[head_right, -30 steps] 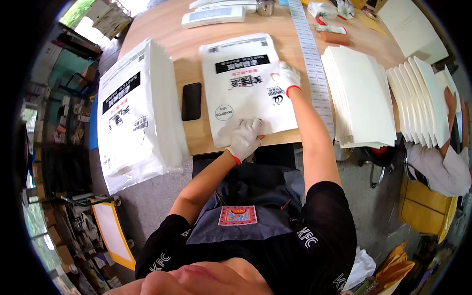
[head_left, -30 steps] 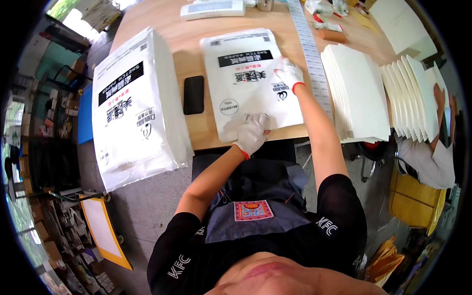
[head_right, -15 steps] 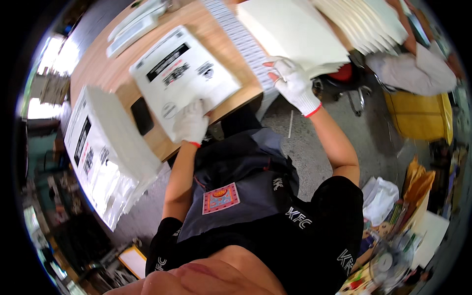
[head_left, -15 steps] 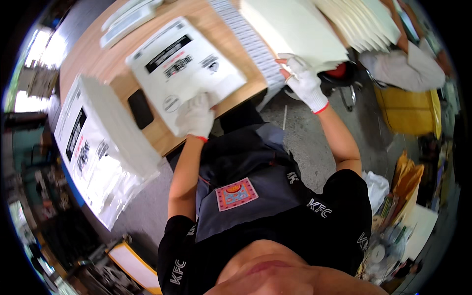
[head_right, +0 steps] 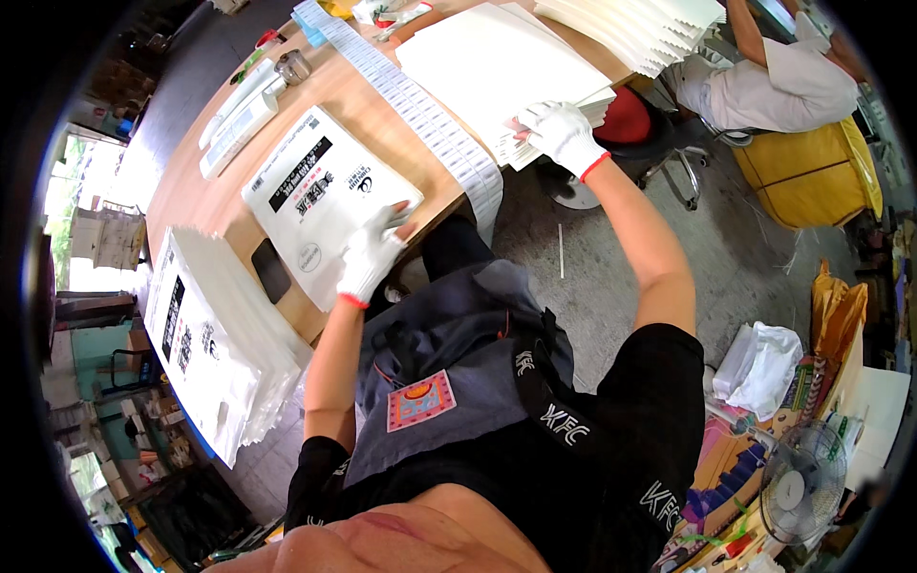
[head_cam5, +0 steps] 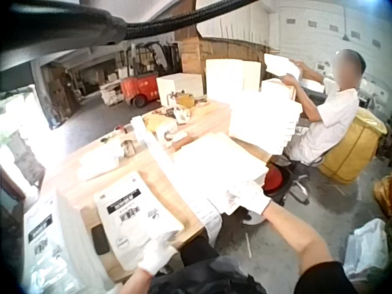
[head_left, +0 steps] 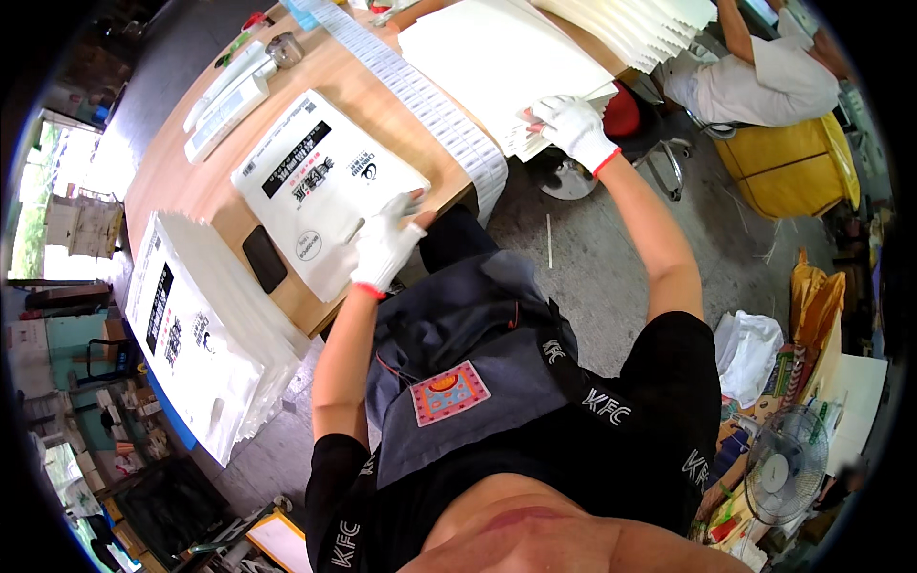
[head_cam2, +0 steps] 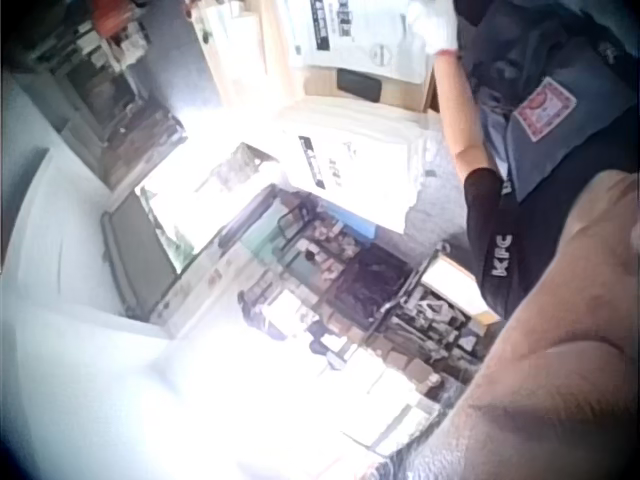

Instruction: The person repeatedly picks up stacks of white paper, places them into white plastic bags, and seals the bags. The person then stacks the sealed bags on the table.

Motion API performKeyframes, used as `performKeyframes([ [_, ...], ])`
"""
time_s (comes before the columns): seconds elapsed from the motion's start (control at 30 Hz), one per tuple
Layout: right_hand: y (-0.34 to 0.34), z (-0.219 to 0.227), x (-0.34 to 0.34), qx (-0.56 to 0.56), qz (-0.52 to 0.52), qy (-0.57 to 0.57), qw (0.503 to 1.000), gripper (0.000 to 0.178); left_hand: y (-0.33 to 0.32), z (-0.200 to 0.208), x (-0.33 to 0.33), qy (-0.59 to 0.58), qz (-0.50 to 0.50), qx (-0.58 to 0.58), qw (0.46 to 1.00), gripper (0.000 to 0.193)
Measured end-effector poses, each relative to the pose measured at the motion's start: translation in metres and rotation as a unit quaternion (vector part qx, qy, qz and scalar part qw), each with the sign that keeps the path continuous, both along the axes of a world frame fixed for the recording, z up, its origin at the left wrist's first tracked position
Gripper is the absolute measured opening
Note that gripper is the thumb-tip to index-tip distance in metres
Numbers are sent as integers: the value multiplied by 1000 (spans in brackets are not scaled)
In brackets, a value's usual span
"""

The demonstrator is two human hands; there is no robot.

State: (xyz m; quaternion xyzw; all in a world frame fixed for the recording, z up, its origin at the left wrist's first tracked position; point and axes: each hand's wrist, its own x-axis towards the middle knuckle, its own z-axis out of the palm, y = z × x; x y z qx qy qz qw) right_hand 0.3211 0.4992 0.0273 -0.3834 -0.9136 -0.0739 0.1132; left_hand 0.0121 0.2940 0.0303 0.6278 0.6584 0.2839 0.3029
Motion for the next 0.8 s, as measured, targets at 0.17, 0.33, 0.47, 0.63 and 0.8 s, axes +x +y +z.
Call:
performKeyframes([
  [0.17, -21, 45, -15, 110, 95, 8, 989, 21, 79, -24, 74, -556, -13, -167, 814, 57],
  [0.33, -135, 49, -35, 15, 193, 114, 975, 16, 87, -19, 83, -594, 143, -202, 766, 40],
  [0.47, -111, 55, 7, -140, -2, 220, 965, 47, 49, 0, 35, -496, 126, -224, 829, 31],
  [0.63, -67, -65, 15, -625, -37, 600, 499, 36, 52, -4, -10, -325, 25, -207, 923, 35],
  [0.8, -126, -18, -71, -402, -63, 472, 782, 49, 12, -15, 113, 198, 7, -28, 980, 92],
])
